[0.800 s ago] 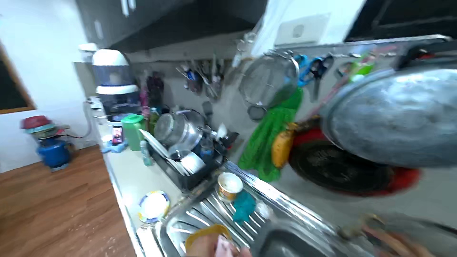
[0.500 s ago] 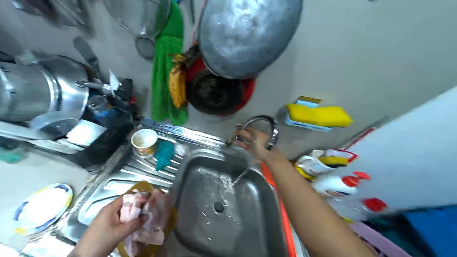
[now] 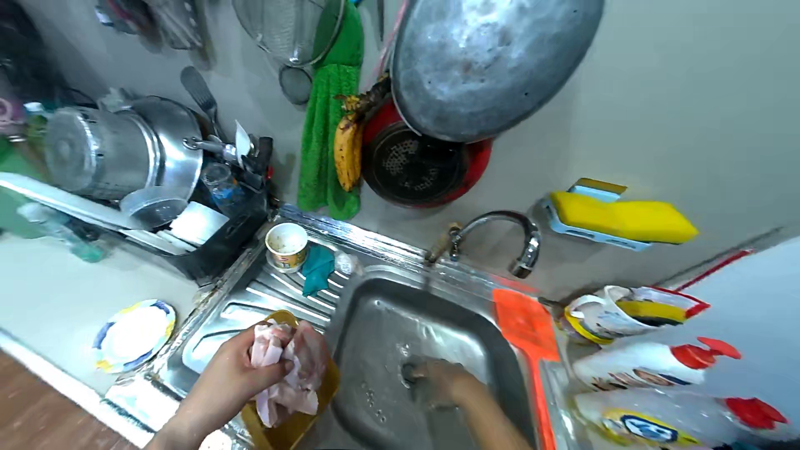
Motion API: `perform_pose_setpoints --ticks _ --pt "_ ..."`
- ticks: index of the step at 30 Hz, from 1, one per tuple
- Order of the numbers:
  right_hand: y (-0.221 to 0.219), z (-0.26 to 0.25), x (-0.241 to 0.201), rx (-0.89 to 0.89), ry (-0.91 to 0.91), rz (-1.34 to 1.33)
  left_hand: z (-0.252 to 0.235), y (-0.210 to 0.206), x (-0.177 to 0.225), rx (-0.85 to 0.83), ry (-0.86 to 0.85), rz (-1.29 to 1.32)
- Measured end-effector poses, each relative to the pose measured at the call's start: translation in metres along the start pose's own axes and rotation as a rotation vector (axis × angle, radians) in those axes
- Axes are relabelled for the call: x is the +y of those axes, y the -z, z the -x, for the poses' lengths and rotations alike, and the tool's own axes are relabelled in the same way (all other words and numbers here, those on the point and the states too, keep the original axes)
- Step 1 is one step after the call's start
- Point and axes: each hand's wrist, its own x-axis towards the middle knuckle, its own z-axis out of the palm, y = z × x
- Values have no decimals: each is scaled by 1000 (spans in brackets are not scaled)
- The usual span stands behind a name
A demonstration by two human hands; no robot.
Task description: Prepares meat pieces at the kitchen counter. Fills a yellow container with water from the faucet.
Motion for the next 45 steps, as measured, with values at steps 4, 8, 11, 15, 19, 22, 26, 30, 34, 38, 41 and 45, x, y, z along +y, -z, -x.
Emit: perform_pose_setpoints --ticks 4,8,11,15,19,22,26,30,34,38,41,45 --pt "-26 3 -69 218 134 -190 -6 -6 2 -15 1 -7" --pt "-63 1 -141 24 157 -527 -13 -5 9 -18 -6 -47" --pt "-81 -5 -158 -26 77 -554 -17 5 22 12 -11 -80" --pt "-85 -1 -152 -90 90 -689 -21 21 39 92 -18 -65" --pt "-84 15 -133 -125 36 -987 -26 26 44 137 -20 -42" --pt "-44 45 -115 206 37 -1081 -26 25 49 126 -55 -17" --pt "33 96 -65 714 384 -608 -22 24 50 94 -96 14" --pt "50 112 -40 837 426 57 -19 17 39 87 -92 -66" --pt "91 80 -27 988 298 32 -21 -1 23 48 -110 -50" --pt "137 34 -17 936 233 -17 -15 -15 21 -25 -177 27" --pt "153 17 -20 845 226 -26 -7 -21 26 -43 -173 35" --pt "160 0 -29 738 311 55 -9 -24 16 -3 -159 34"
